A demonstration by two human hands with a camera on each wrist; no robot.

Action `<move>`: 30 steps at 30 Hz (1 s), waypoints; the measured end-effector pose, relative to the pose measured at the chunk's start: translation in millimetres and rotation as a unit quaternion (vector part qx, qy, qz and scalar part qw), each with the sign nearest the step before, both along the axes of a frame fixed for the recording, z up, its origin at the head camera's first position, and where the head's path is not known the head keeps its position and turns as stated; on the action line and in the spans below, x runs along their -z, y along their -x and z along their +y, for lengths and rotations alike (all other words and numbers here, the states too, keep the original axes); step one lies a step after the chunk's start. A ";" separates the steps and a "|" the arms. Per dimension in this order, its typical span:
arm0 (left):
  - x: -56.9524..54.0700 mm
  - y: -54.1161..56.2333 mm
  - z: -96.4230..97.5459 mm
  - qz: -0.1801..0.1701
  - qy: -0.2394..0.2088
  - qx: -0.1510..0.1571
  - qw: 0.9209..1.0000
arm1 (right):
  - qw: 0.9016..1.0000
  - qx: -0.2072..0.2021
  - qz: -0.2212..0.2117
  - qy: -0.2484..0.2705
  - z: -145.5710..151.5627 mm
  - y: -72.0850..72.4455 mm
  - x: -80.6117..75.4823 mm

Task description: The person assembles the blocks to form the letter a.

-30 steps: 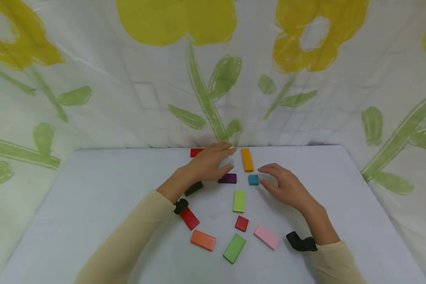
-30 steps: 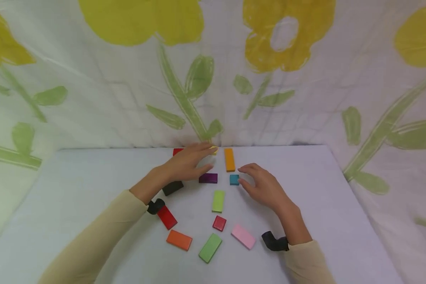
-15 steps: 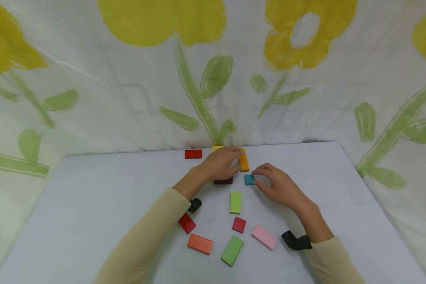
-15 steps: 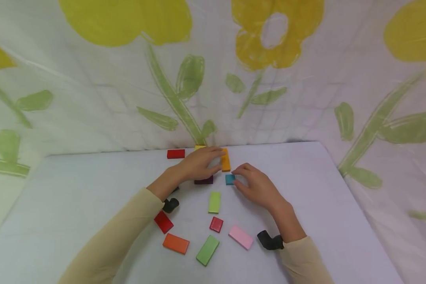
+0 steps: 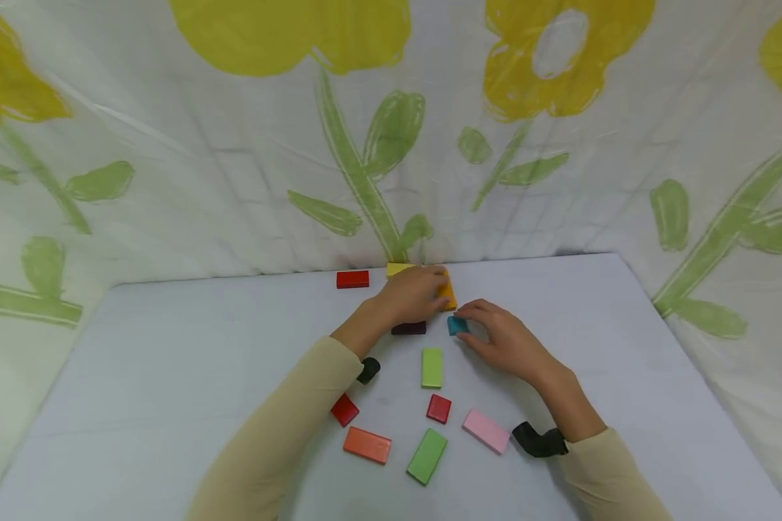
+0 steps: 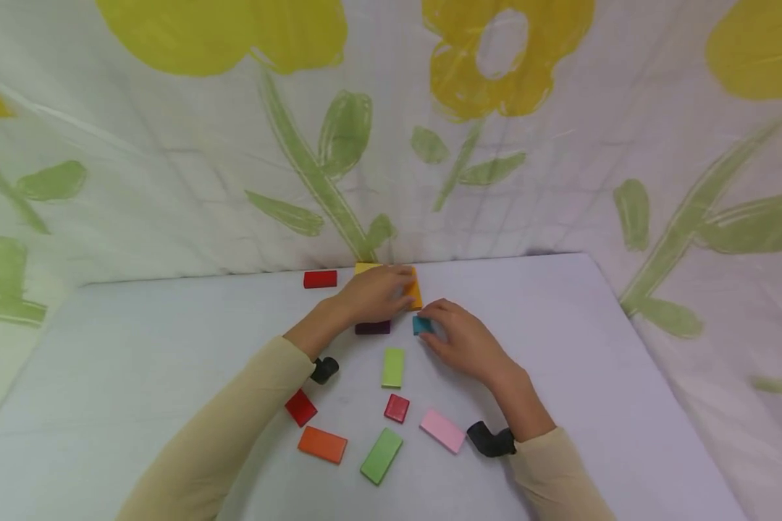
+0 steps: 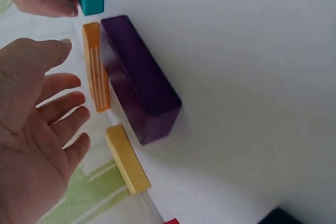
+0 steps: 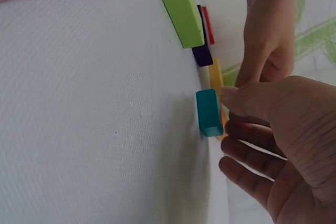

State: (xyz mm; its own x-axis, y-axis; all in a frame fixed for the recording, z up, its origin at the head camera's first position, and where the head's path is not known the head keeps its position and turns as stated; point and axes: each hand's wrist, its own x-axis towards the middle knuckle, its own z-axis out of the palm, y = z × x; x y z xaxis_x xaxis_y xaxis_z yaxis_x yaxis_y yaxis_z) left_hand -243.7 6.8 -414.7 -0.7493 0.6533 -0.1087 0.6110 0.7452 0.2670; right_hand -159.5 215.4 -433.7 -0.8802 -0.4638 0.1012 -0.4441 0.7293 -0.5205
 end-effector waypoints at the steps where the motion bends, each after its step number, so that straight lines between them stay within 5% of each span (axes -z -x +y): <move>1: 0.3 -0.8 0.2 -0.004 0.001 0.000 1.000 | 1.000 0.000 -0.001 0.000 -0.4 0.0 0.5; 12: 1.1 -2.9 1.1 0.009 0.034 -0.001 0.999 | 1.000 -0.002 0.000 -0.012 -1.3 1.4 1.5; 22: 0.6 -3.4 4.9 0.019 0.004 -0.006 1.000 | 1.000 -0.007 -0.019 -0.017 3.7 0.1 -2.9; 30: -0.4 -6.5 5.6 0.012 0.028 -0.010 0.999 | 0.999 -0.023 -0.024 -0.020 3.4 0.2 -2.8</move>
